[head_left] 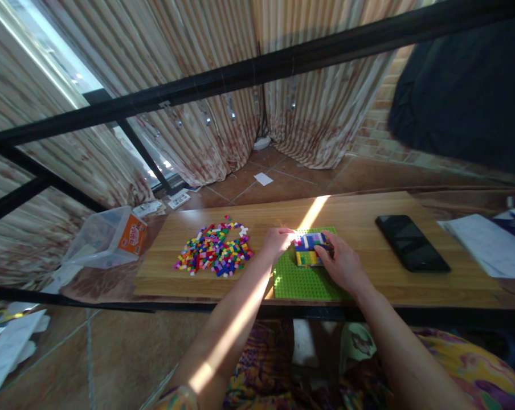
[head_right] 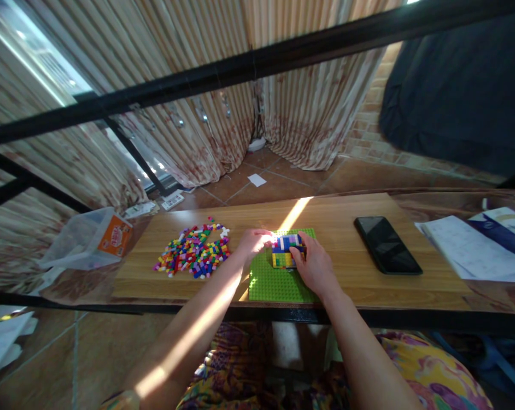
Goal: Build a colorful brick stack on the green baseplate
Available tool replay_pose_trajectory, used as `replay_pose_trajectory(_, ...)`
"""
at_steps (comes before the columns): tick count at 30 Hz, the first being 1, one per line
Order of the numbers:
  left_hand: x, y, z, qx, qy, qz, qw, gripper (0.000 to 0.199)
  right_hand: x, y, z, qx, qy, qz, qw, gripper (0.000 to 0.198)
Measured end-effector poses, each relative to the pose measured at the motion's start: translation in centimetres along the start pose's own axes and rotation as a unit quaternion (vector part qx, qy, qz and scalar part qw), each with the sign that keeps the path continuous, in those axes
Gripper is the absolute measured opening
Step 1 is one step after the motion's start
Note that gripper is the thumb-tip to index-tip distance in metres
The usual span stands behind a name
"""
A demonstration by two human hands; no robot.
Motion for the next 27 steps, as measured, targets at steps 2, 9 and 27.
replay_pose_trajectory(2, -0.3, 0.0, 0.1, -0.007, -0.021, -0.002, 1.000, 0.015, 0.0, 0.0, 0.0, 0.002, -0.001, 0.002, 1.000, 0.047)
replay_pose_trajectory(9, -1.4, 0.0, 0.4, -0.007, -0.081, -0.005, 0.997, 0.019, 0.0, 0.0, 0.0, 0.000, -0.001, 0.000, 1.000, 0.047)
replay_pose_trajectory(27, -0.6, 0.3, -0.2, -0.002, -0.021, -0.014, 1.000, 0.027, -0.4, 0.2, -0.1, 0.003, -0.016, -0.009, 1.000, 0.049)
Point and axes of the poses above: each hand's wrist, its own z-axis away from the middle knuckle, its own y-axis out of the palm, x = y × z, the point moved 2 cm from there along -z, towards the middle knuckle, and after that the axes turned 3 degrees about z, right-handed, at the moved point
